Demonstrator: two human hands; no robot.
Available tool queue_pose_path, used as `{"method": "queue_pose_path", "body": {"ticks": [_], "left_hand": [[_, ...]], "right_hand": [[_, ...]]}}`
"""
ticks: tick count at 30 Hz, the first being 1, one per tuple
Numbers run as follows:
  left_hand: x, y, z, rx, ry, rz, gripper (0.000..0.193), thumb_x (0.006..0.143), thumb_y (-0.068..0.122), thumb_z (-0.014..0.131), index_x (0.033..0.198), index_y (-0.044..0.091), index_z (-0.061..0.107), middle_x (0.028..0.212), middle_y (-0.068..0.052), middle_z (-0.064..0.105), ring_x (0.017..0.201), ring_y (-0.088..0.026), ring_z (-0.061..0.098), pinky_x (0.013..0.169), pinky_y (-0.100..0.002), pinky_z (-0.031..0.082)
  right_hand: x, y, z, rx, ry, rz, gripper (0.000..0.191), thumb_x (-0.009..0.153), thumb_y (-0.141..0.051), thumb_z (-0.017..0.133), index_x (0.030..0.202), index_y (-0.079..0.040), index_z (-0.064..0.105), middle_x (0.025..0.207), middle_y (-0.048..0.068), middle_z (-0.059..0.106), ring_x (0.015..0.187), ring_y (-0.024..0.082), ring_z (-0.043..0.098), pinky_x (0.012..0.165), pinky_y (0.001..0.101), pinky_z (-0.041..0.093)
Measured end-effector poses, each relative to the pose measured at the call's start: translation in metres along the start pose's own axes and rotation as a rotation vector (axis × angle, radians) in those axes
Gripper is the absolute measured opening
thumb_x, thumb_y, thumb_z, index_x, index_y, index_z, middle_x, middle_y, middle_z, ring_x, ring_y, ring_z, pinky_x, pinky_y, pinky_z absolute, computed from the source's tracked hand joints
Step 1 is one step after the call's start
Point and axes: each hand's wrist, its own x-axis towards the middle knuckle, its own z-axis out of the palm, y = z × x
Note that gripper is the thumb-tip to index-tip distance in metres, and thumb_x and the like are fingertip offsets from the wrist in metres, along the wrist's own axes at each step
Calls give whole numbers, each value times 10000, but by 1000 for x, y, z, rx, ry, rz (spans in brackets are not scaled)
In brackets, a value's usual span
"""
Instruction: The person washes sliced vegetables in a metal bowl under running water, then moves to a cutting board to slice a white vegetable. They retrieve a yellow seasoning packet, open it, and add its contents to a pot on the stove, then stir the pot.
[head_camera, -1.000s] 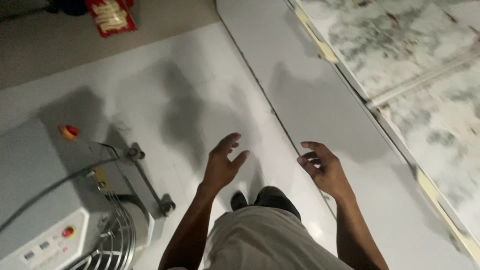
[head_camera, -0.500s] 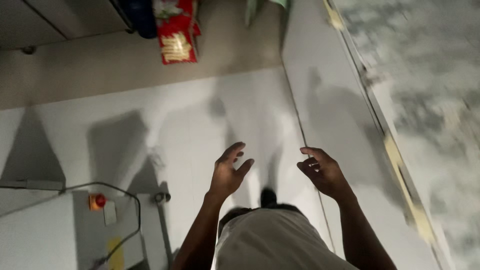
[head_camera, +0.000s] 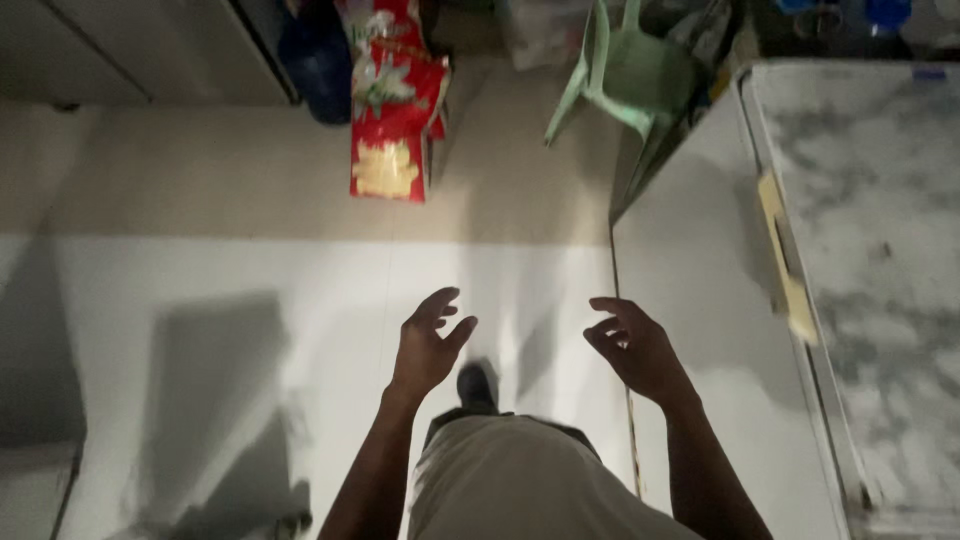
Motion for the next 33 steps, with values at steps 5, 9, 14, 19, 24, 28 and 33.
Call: {"method": "queue_pose_path", "body": {"ticks": [5,9,14,19,24,28,33], "left_hand": [[177,7,11,-18,-114,113,559,861,232,808,1336,24,598,1320,-152,675,1087,-268,726,875,-387,609],[305,-16,37,-14,-129,162,542,866,215,807,1329,22,603,1325,-160,674,1080,-278,719,879,-399,601],[480,-44,68,32,-70,141,519,893,218,796,1339,37,602,1308,-141,687,1069,-246,726,880,-381,611],[623,-46,55,-15,118,62,535,851,203,817,1316,23,622,1267,-149,706,1040,-252,732,856,-386,609],[730,-91,29,6,260,-43,547,844,197,810,1323,9,624,1241,-169,708,1053,-263,739,870,-375,613],[831,-142,7,16,272,-39,520,868,193,796,1321,7,619,1274,-181,702,1059,-268,743,865,-373,607],[975,-172,-22,30,270,17,420,867,165,780,1260,38,701,1249,-179,732,1059,-276,744,888,-383,597]], "right_hand": [[141,-3,-27,94,90,102,459,906,-223,720,1329,-82,607,1161,127,746,1001,228,763,817,365,650],[269,22,-35,43,97,160,451,927,-238,711,1337,-90,599,1209,127,721,1021,233,744,815,375,640],[476,33,-57,92,87,-13,444,923,-276,700,1313,-79,622,1231,130,709,1027,236,740,830,382,629],[670,-11,-88,45,-92,-88,457,917,-270,704,1323,-81,616,1194,114,723,1025,221,738,857,376,609],[826,-41,-75,90,-194,-362,386,950,-241,679,1274,-39,618,1156,120,707,1000,218,725,848,367,603],[946,-46,-36,184,-185,-475,298,970,-212,652,1195,-18,635,1119,121,710,992,211,723,868,368,611],[1086,-53,-15,73,-146,-560,147,954,-157,652,1003,-18,656,1055,106,705,907,195,707,771,344,609]]}}
